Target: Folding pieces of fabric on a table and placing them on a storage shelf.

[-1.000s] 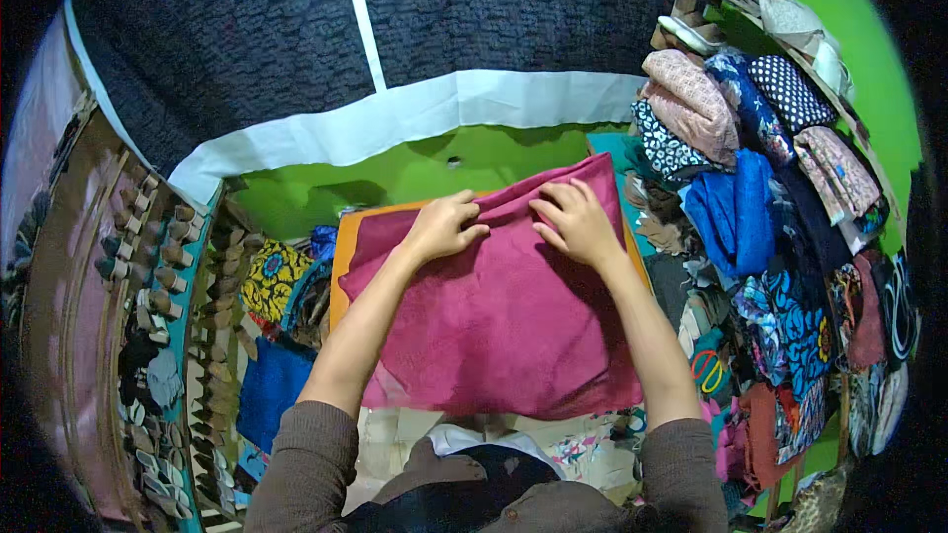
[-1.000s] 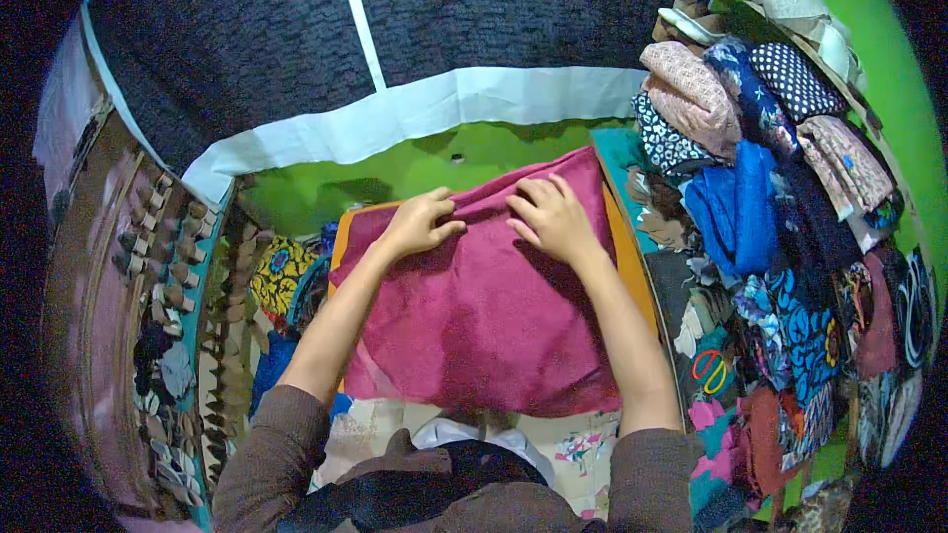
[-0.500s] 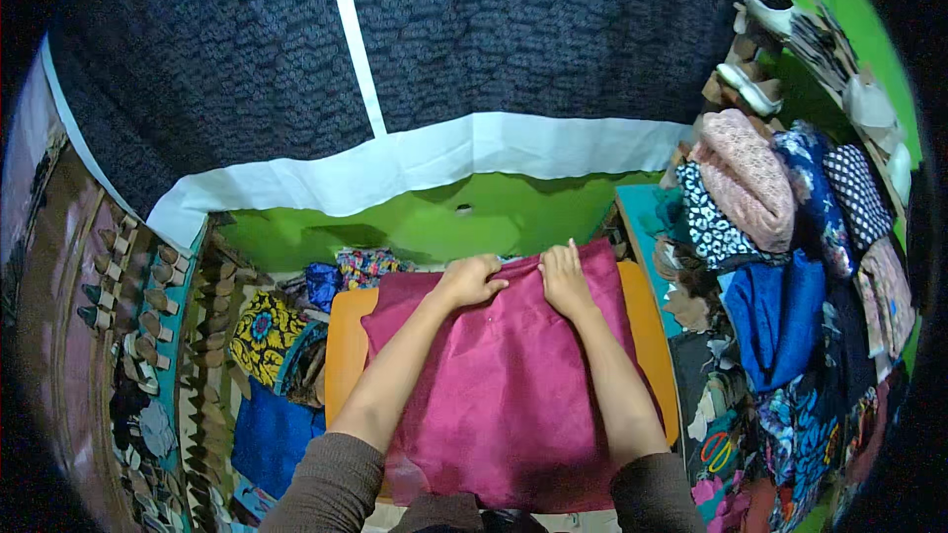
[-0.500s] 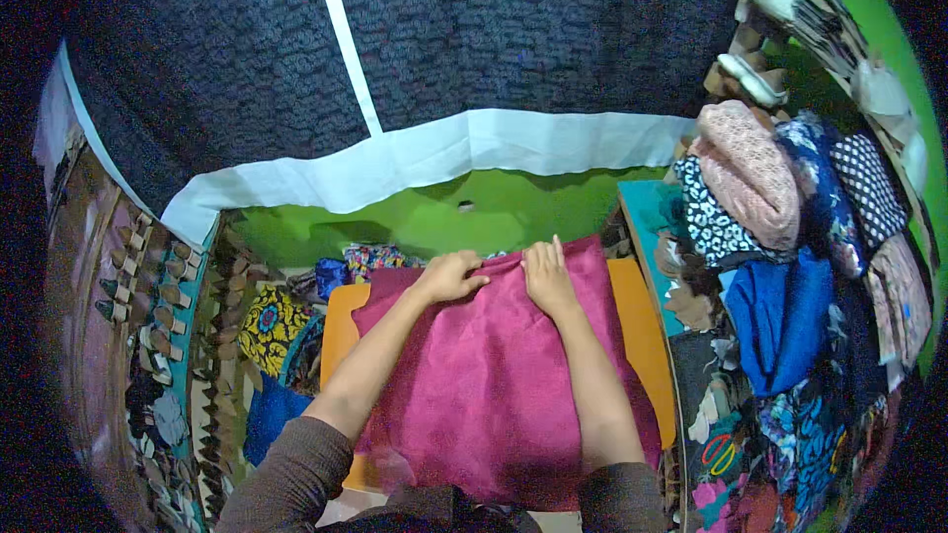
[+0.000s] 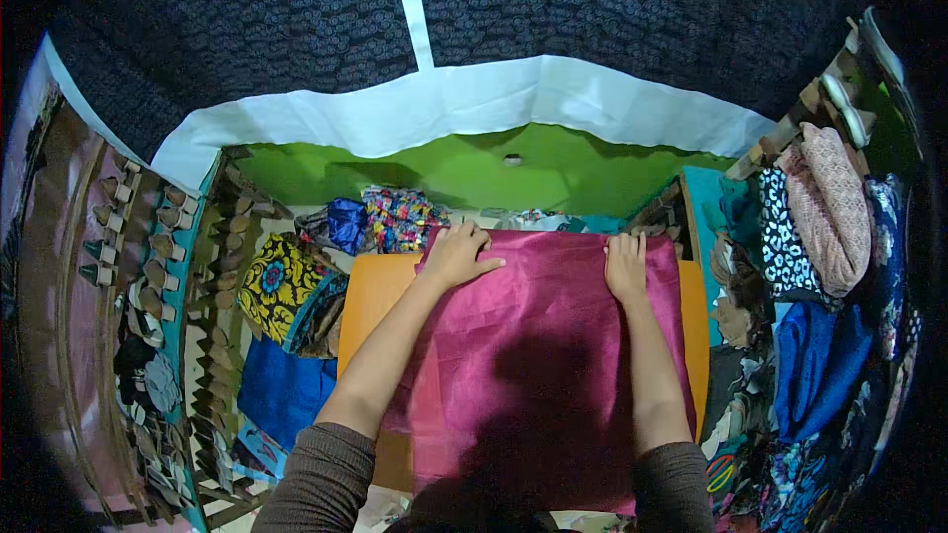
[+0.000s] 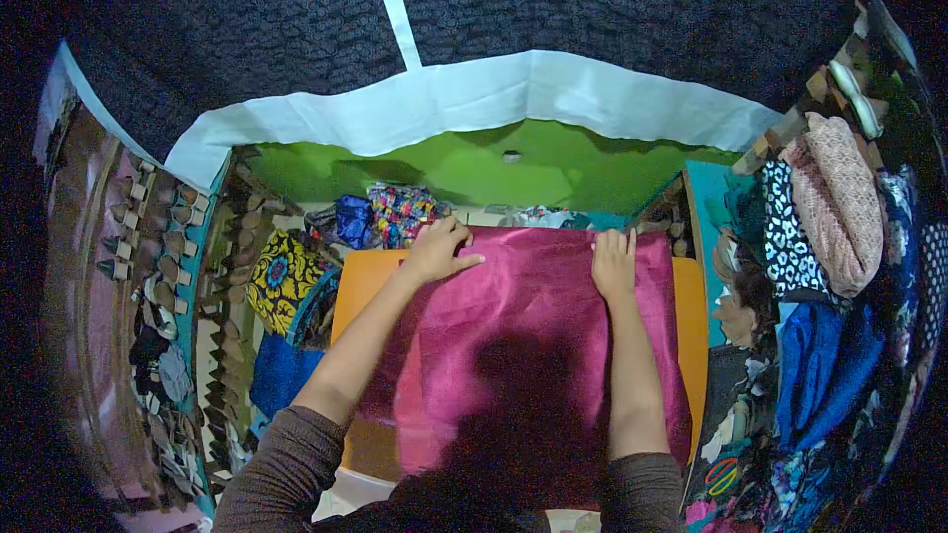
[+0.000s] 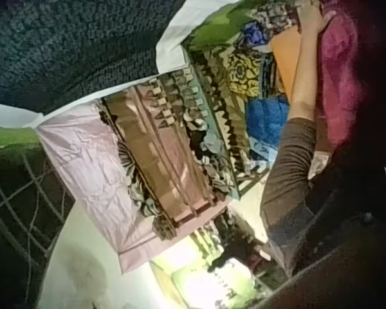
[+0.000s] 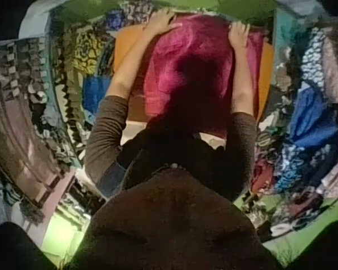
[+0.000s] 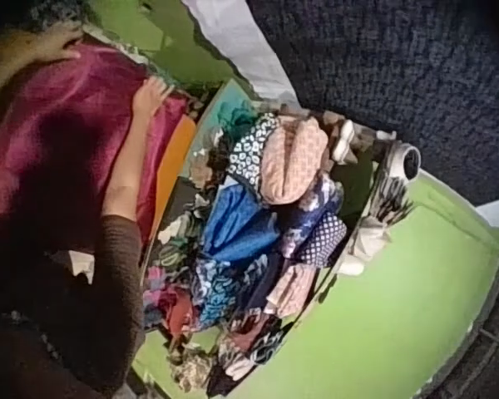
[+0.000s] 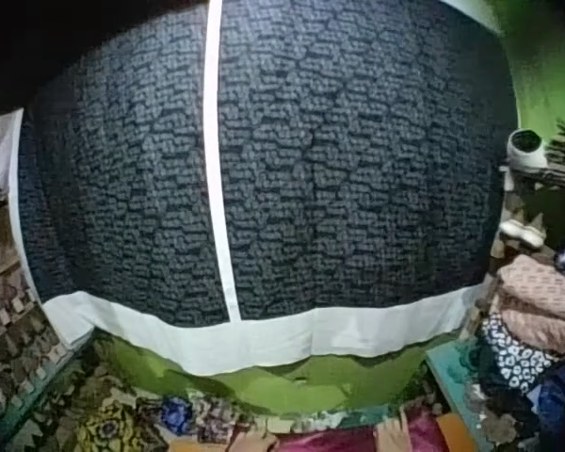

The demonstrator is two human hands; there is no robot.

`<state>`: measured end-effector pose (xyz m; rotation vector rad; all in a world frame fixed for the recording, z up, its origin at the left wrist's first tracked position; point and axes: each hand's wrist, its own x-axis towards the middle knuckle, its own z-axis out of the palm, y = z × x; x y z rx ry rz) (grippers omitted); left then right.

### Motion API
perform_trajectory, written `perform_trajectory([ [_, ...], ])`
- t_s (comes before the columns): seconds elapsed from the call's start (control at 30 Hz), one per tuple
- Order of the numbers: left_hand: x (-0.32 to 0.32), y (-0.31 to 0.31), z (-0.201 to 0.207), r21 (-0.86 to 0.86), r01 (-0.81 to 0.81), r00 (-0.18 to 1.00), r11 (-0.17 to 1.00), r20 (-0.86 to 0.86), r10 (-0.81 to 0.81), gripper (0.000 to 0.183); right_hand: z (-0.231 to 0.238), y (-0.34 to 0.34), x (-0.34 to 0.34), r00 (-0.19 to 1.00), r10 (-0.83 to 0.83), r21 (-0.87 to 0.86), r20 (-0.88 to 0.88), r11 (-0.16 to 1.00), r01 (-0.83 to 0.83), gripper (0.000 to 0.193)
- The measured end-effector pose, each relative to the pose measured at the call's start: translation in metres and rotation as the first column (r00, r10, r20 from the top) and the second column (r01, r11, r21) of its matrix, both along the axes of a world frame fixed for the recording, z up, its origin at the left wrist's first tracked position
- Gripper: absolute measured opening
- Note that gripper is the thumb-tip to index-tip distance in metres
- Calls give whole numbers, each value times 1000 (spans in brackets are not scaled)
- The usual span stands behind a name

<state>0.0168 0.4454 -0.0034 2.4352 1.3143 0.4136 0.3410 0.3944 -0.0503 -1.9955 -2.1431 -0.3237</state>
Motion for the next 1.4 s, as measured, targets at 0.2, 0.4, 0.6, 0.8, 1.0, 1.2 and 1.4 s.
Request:
perform_trajectory([
  [0.2,0,-1,-22,-109,-9,989,994,-147,-8,48,17,1,-16,999,-15,-98,-28,995,12,19],
  [0.4,1,13,-29,-171,-22,999,985,-43,15,50,41,12,-96,879,257,-21,-402,957,-289,29],
  [0.6,-6,31,-46,-53,-102,993,993,56,105,65,18,13,-137,919,258,33,-299,965,-260,24],
  [0.8,21,44,-25,-244,-70,891,967,-452,-49,60,-17,13,-127,960,187,79,-207,982,-174,17],
  [1.0,-28,67,-61,-277,139,983,951,-74,-165,36,-13,15,-125,954,215,157,-208,970,-185,15],
  [1.2,-42,78,-62,-413,265,960,871,29,-278,34,-4,34,-103,977,82,249,-195,968,-32,17],
  [1.4,-59,68,-65,-386,277,960,880,73,-270,38,-12,59,-105,995,-21,261,-97,964,45,16],
])
